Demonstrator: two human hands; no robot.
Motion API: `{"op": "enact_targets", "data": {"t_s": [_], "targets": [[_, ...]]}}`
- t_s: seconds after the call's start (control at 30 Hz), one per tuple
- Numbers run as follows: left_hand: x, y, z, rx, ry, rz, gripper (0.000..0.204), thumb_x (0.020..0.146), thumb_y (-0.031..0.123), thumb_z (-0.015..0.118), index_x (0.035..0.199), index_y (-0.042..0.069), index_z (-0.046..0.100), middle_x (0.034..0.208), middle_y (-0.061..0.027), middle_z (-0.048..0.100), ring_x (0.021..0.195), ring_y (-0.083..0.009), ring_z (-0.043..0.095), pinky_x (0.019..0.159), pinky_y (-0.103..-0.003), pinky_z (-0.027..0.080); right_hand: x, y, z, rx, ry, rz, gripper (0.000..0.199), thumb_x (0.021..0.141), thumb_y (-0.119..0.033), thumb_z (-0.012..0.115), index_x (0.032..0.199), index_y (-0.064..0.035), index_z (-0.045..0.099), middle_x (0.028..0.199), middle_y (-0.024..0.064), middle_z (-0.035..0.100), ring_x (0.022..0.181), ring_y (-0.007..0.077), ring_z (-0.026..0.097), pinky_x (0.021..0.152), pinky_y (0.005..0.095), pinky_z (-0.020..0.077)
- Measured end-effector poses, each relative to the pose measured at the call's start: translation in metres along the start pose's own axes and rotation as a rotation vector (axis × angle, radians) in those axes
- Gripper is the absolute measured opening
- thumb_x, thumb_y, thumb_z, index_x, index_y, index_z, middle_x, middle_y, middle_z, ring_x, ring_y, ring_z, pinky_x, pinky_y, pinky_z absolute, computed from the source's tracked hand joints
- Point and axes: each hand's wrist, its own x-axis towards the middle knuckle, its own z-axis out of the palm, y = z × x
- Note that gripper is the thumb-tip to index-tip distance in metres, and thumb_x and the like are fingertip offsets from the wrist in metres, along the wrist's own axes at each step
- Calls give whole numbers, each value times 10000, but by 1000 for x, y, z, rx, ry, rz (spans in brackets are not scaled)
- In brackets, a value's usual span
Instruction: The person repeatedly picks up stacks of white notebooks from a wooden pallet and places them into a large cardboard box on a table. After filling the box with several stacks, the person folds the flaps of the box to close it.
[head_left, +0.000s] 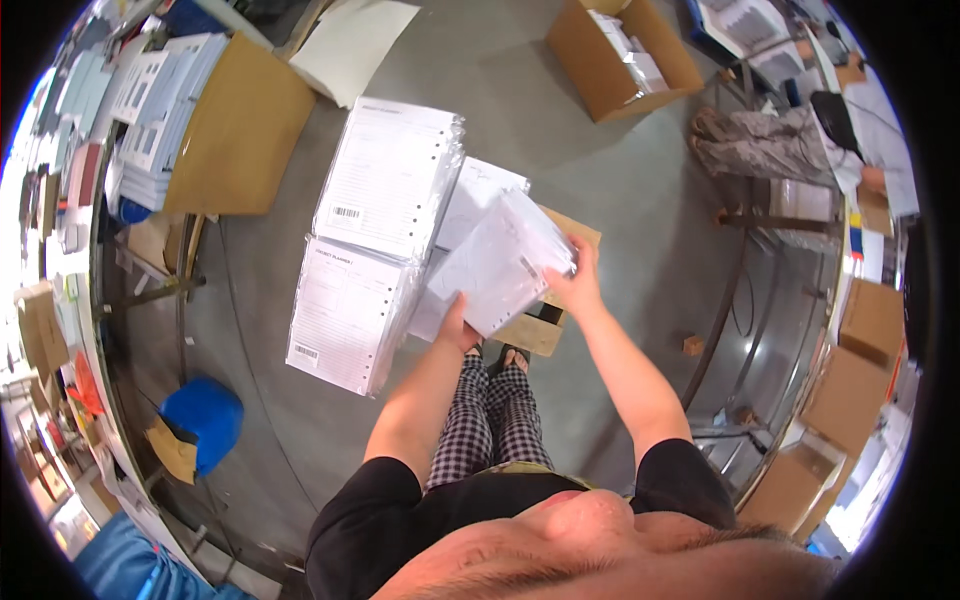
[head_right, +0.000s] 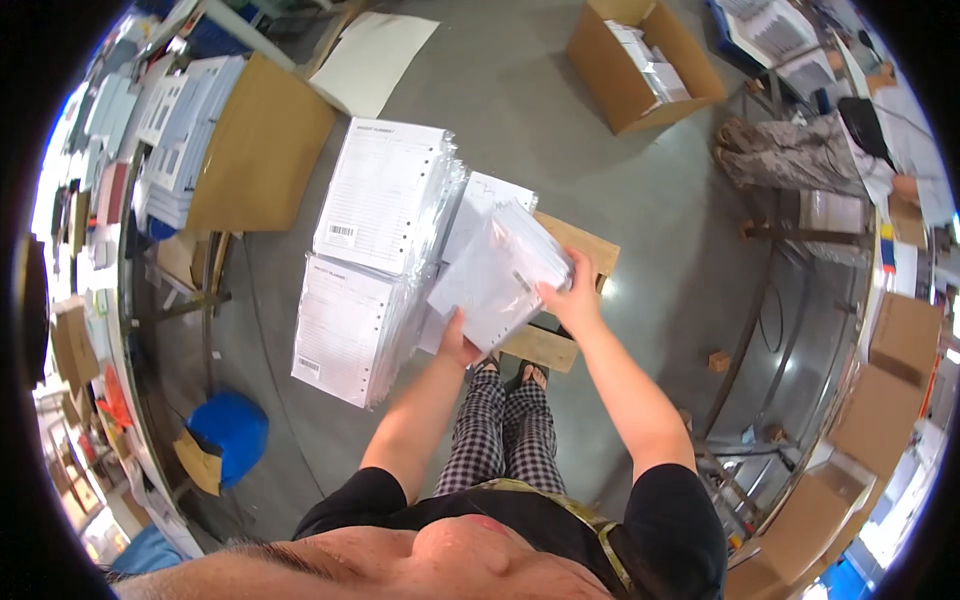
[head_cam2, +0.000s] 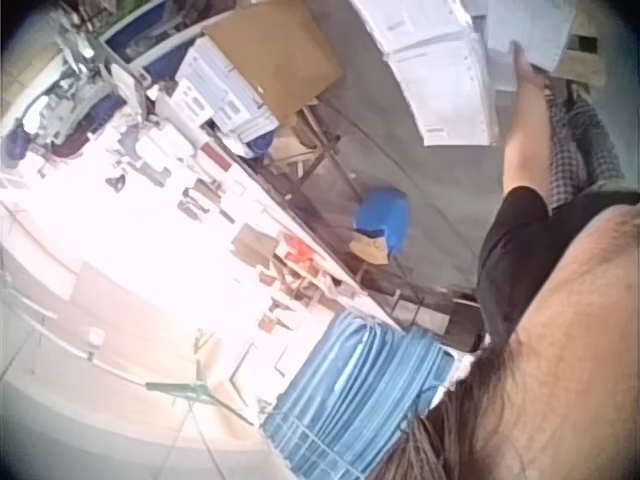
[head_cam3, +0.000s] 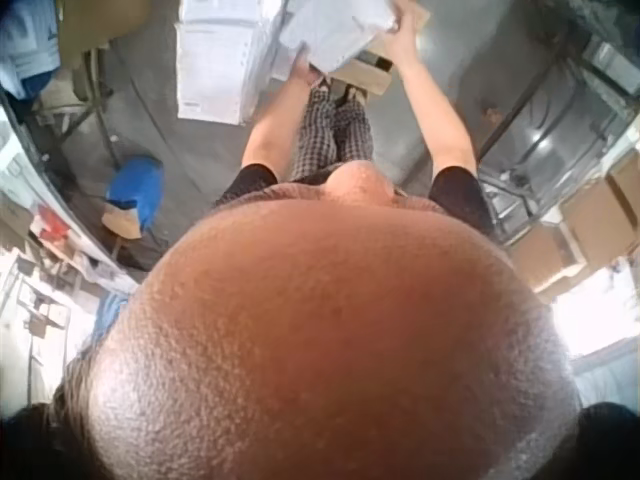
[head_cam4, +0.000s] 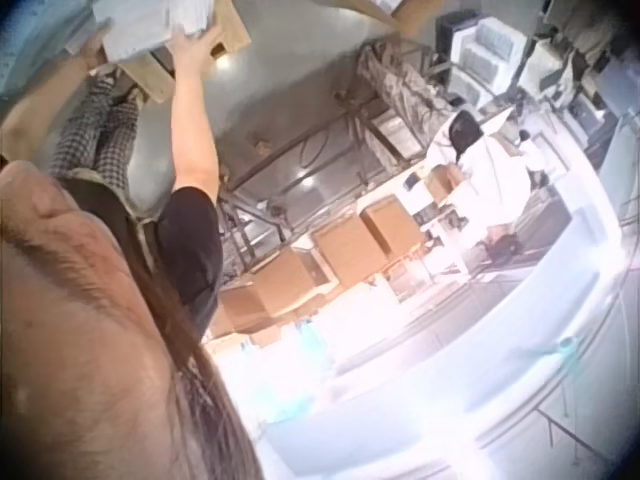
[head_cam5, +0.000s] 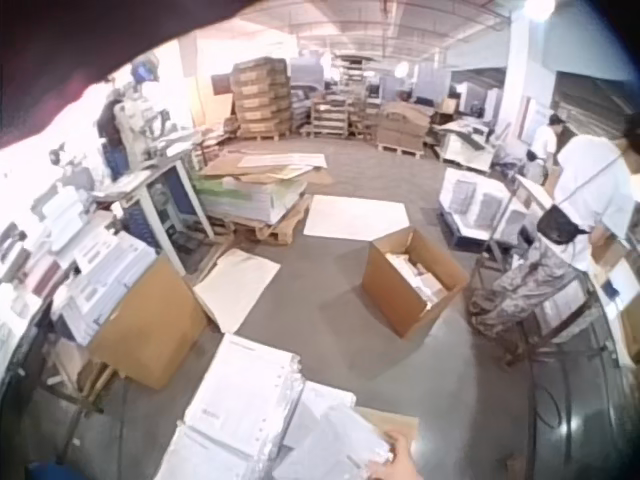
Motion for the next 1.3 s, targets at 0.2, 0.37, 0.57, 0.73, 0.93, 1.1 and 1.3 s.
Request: {"op": "enact_targets", "data": {"t_s": [0.2, 0.37, 0.57, 0.73, 0.93, 1.1, 1.3], "targets": [[-131, -19, 104, 131, -422, -24, 1067, 729, 477, 804, 1516, 35, 236, 1532, -140, 364, 1401, -329, 375, 1154, -505, 321, -142, -104, -54, 808, 11, 318, 905, 739, -143, 807, 1486, -39, 307, 1473, 103, 402, 1356, 247, 388, 1084, 406, 377], [-199, 0, 148, 792, -653, -30, 1138, 714, 418, 849, 1555, 97, 153, 1580, -115, 266, 1470, -276, 231, 1178, -463, 240, -218, -195, -114, 944, 106, 16, 1079, 689, -70, 829, 1517, -89, 137, 1465, 91, 383, 1346, 267, 392, 1102, 439, 353], [-236, 22, 234, 978, -1108, 108, 1317, 628, 417, 920, 1567, 80, 62, 1588, -143, 241, 1461, -315, 237, 1169, -461, 239, -317, -270, -180, 413, 264, -463, 1265, 631, -94, 856, 1548, -60, -16, 1446, 186, 337, 1382, 321, 334, 1109, 450, 296], [-277, -42, 305, 914, -1324, -161, 1207, 595, 394, 939, 1521, 41, 251, 1493, -153, 417, 1387, -336, 384, 1140, -472, 324, -408, -309, -197, 19, 447, -430, 1286, 637, -239, 896, 1544, -27, 11, 1473, 199, 301, 1354, 326, 358, 1113, 444, 285], [-352, -154, 337, 566, -1268, -607, 837, 770, 386, 796, 1430, 49, 408, 1351, -132, 548, 1256, -277, 522, 1026, -425, 460, -522, -329, -269, -58, 473, -610, 1132, 762, -610, 750, 1539, -21, 174, 1494, 181, 366, 1258, 283, 431, 1012, 414, 380], [-406, -240, 308, 614, -1282, -923, 908, 716, 395, 824, 1440, 51, 397, 1365, -133, 538, 1266, -283, 516, 1038, -433, 453, -625, -317, -293, -235, 509, -647, 734, 812, -509, 757, 1327, -28, 550, 1245, 109, 634, 1112, 243, 501, 900, 376, 401], [-478, -325, 255, 692, -1308, -1167, 994, 651, 406, 857, 1451, 54, 384, 1381, -134, 527, 1279, -291, 509, 1053, -444, 444, -765, -289, -278, -364, 755, -608, 579, 766, -463, 809, 1171, -76, 663, 1106, 54, 646, 939, 211, 540, 850, 348, 407]]}}
